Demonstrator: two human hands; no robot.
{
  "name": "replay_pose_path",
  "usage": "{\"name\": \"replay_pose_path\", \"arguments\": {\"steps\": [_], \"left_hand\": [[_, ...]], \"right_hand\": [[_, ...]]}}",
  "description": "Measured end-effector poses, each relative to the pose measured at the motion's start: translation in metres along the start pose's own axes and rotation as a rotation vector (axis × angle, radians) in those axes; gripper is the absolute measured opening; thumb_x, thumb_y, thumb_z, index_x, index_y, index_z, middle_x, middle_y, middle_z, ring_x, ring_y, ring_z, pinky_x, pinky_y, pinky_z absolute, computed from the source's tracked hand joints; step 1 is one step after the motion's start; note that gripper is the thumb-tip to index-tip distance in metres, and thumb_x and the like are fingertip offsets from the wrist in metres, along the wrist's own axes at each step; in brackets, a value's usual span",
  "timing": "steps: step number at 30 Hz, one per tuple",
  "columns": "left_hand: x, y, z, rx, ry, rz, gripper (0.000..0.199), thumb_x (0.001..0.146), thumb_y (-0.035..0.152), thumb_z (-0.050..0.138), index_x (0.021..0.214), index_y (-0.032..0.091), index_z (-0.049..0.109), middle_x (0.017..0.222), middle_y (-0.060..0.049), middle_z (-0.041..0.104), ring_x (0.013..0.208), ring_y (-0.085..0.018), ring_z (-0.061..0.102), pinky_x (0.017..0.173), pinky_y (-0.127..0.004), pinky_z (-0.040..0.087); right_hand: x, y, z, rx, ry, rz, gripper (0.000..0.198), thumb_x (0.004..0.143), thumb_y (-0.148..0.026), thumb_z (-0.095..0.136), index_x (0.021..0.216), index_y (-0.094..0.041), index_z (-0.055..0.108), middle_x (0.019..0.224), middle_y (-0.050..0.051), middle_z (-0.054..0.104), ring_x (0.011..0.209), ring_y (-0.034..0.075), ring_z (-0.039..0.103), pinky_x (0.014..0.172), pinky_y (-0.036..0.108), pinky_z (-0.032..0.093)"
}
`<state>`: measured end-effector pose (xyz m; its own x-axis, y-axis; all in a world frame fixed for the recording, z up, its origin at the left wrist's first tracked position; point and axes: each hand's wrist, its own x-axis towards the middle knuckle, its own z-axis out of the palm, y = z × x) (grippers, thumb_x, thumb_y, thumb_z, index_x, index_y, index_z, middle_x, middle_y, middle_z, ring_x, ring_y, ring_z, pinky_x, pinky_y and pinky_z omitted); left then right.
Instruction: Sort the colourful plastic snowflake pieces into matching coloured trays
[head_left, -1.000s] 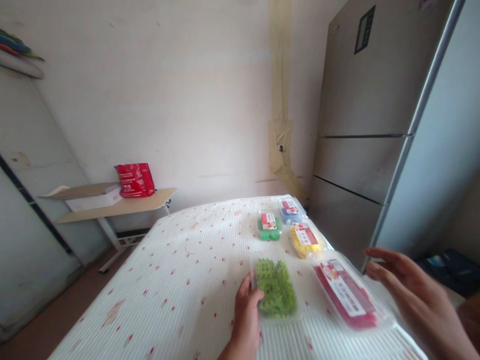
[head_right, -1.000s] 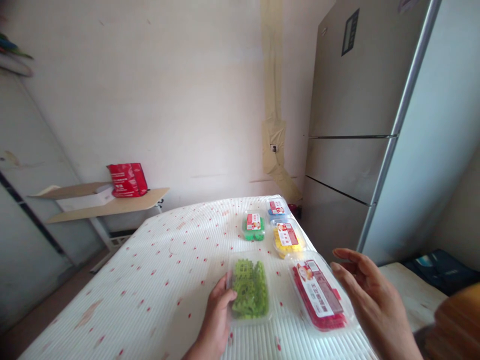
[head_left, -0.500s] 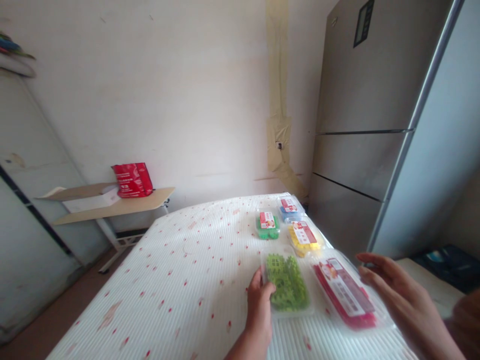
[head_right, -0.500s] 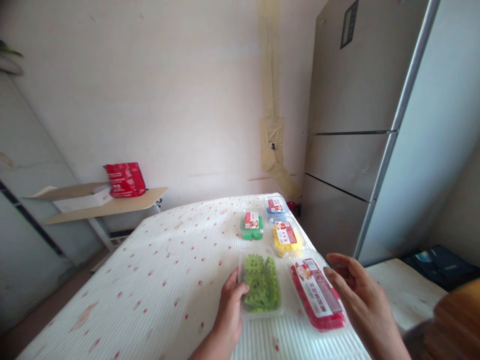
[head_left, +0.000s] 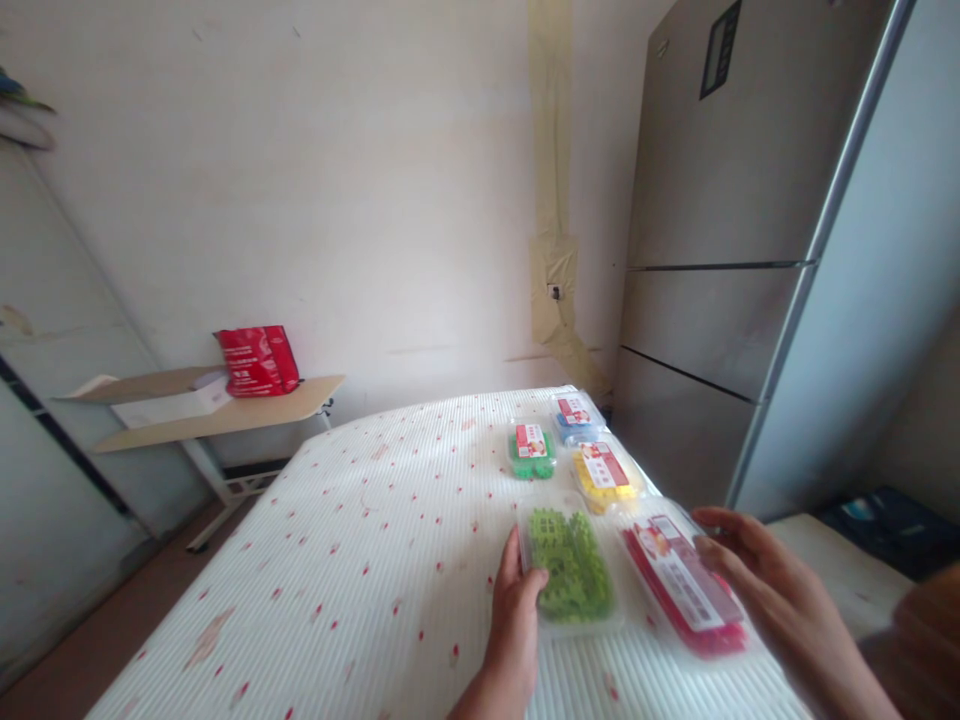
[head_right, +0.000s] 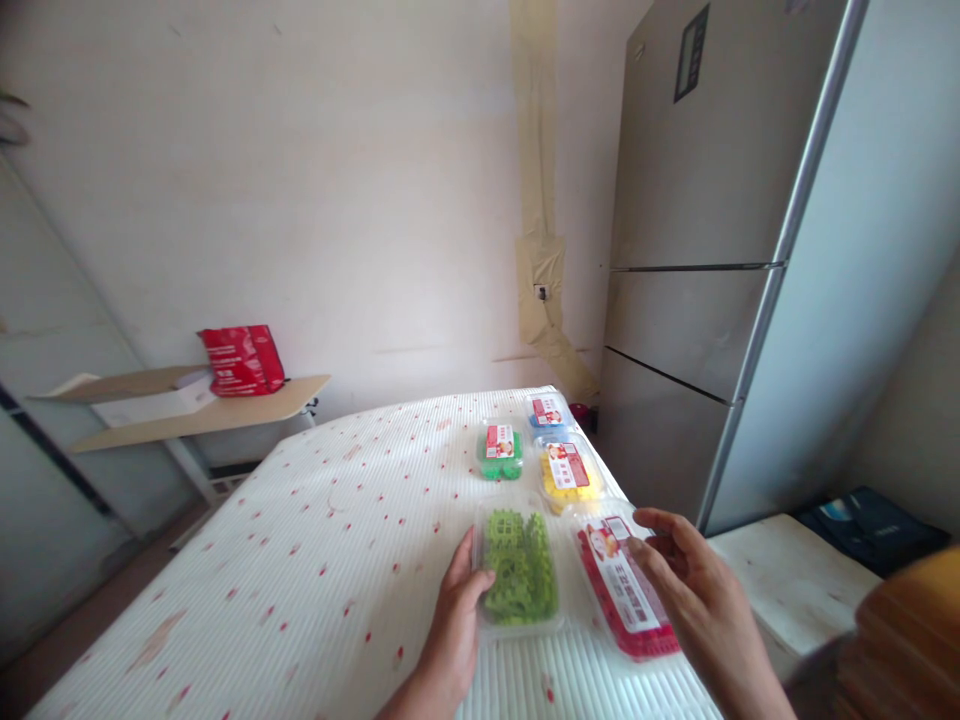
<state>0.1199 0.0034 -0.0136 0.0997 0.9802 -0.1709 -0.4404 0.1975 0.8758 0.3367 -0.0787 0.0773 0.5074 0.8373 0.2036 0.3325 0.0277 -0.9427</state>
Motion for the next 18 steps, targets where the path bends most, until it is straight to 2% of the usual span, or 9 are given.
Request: {"name": "replay_pose_path", "arguments": {"steps": [9, 14, 18], "left_hand": [[-0.001, 0.001, 0.003, 0.026, 0.012, 0.004, 0.071, 0.064, 0.014, 0.053, 0.134, 0.017, 0.039, 0.137, -0.006, 0.046, 0.126, -0.02, 0.042, 0.098, -0.025, 0.037], [-0.012, 0.009, 0.017, -0.031, -0.018, 0.008, 0.07, 0.063, 0.013, 0.052, 0.132, 0.018, 0.041, 0.131, -0.006, 0.053, 0.12, -0.021, 0.048, 0.095, -0.027, 0.04], [-0.019, 0.015, 0.025, -0.028, -0.005, 0.002, 0.069, 0.063, 0.013, 0.052, 0.131, 0.018, 0.041, 0.129, -0.006, 0.054, 0.121, -0.022, 0.047, 0.095, -0.028, 0.04]], "right_hand": [[-0.001, 0.004, 0.008, 0.01, -0.032, -0.016, 0.042, 0.068, -0.049, 0.062, 0.097, -0.018, 0.06, 0.085, 0.009, 0.07, 0.07, 0.022, 0.066, 0.05, 0.023, 0.052], [-0.002, -0.001, 0.01, -0.022, -0.04, -0.02, 0.042, 0.068, -0.049, 0.062, 0.097, -0.018, 0.06, 0.086, 0.009, 0.07, 0.072, 0.022, 0.066, 0.052, 0.023, 0.052], [-0.002, -0.003, 0.011, -0.023, -0.04, -0.022, 0.041, 0.067, -0.048, 0.063, 0.095, -0.018, 0.061, 0.085, 0.009, 0.07, 0.072, 0.022, 0.066, 0.052, 0.023, 0.052]]}}
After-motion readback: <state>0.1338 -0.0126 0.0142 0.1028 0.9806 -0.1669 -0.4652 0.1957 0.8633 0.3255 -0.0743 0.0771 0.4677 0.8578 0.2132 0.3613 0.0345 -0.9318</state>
